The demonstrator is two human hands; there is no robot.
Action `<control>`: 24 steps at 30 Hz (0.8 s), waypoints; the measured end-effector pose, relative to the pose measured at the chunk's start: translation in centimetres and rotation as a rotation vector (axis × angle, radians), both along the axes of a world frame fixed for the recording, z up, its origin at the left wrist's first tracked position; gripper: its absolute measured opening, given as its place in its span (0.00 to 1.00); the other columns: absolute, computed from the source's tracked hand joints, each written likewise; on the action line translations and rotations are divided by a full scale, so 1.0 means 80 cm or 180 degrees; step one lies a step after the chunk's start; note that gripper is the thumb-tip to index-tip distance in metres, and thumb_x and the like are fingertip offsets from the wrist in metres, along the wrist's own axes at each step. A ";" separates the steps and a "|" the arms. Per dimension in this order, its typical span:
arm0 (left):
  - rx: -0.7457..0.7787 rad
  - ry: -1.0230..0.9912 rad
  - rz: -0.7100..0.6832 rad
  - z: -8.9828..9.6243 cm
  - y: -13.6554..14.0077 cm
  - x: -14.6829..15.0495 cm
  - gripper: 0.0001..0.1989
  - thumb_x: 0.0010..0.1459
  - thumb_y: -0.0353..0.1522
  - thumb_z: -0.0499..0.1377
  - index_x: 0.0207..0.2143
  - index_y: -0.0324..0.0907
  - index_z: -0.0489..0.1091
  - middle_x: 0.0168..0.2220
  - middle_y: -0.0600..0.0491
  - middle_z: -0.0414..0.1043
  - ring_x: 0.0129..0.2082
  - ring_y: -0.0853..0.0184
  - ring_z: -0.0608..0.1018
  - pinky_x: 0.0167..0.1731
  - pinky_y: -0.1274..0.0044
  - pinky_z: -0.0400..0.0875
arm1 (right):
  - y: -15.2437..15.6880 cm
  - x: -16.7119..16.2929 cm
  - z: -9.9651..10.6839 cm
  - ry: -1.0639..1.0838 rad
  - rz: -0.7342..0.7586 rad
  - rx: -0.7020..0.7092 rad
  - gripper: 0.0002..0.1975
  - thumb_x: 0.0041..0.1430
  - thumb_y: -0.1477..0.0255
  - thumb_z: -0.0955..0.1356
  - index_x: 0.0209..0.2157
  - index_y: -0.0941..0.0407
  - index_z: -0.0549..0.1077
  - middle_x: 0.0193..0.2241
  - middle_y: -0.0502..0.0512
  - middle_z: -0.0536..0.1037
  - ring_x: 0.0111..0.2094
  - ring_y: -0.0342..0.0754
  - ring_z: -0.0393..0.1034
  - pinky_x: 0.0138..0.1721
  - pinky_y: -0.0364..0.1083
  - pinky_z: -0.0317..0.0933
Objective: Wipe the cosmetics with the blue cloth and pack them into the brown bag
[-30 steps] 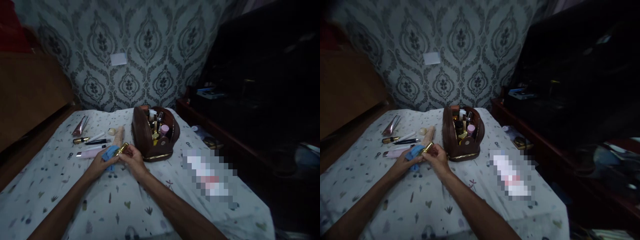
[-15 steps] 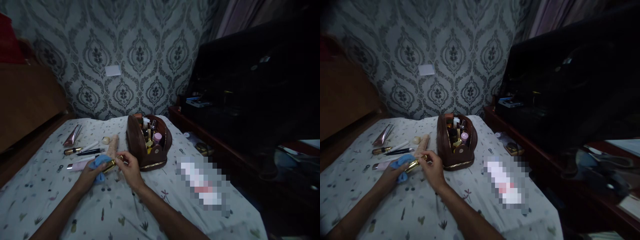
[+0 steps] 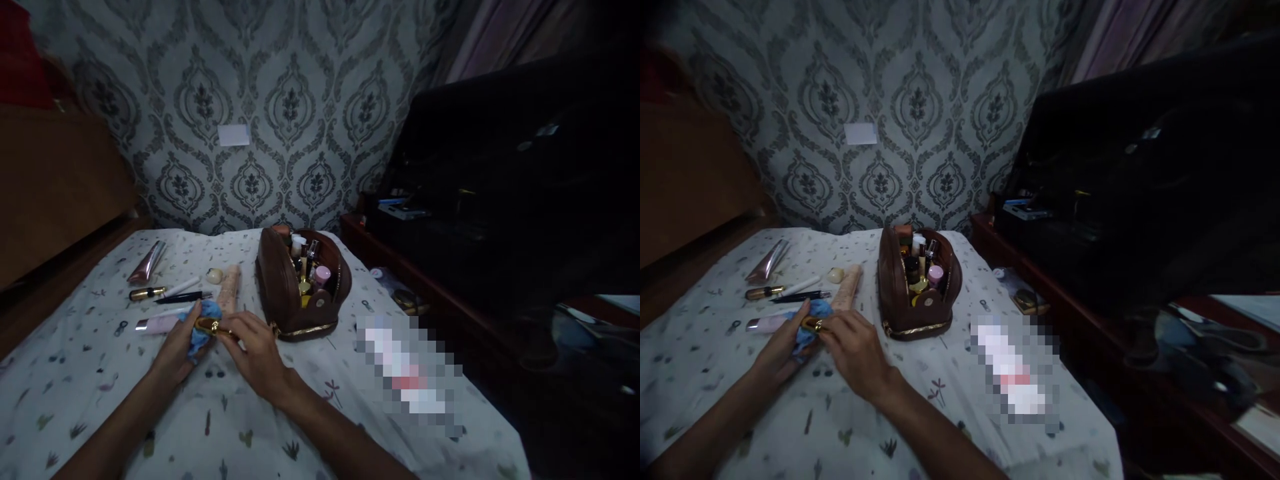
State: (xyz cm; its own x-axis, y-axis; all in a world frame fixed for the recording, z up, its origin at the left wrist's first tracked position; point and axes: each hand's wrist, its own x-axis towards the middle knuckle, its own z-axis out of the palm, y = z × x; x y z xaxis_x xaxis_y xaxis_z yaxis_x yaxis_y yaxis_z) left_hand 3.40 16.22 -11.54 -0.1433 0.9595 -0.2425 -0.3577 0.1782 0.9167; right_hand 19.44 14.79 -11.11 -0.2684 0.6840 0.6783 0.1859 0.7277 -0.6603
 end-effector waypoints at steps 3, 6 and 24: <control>0.0083 0.0001 -0.0128 0.004 -0.001 0.000 0.30 0.38 0.56 0.69 0.25 0.41 0.63 0.16 0.64 0.58 0.13 0.78 0.58 0.10 0.86 0.51 | 0.008 -0.002 -0.011 0.0562 -0.0145 -0.0611 0.05 0.61 0.68 0.69 0.37 0.53 0.76 0.35 0.54 0.79 0.36 0.48 0.73 0.39 0.46 0.66; 0.0422 0.0260 -0.0342 0.006 -0.002 0.001 0.28 0.40 0.53 0.70 0.33 0.40 0.70 0.15 0.64 0.58 0.13 0.78 0.59 0.13 0.85 0.54 | 0.016 -0.001 -0.019 0.1073 -0.0217 -0.1377 0.06 0.56 0.67 0.71 0.34 0.54 0.75 0.29 0.51 0.76 0.30 0.46 0.70 0.32 0.43 0.64; 0.0572 0.0616 -0.0295 -0.001 -0.004 0.002 0.24 0.45 0.52 0.66 0.23 0.43 0.62 0.16 0.62 0.56 0.14 0.76 0.57 0.14 0.82 0.52 | 0.012 0.008 -0.015 0.0813 -0.0091 -0.1167 0.11 0.62 0.62 0.66 0.36 0.55 0.73 0.29 0.50 0.73 0.30 0.44 0.64 0.33 0.43 0.58</control>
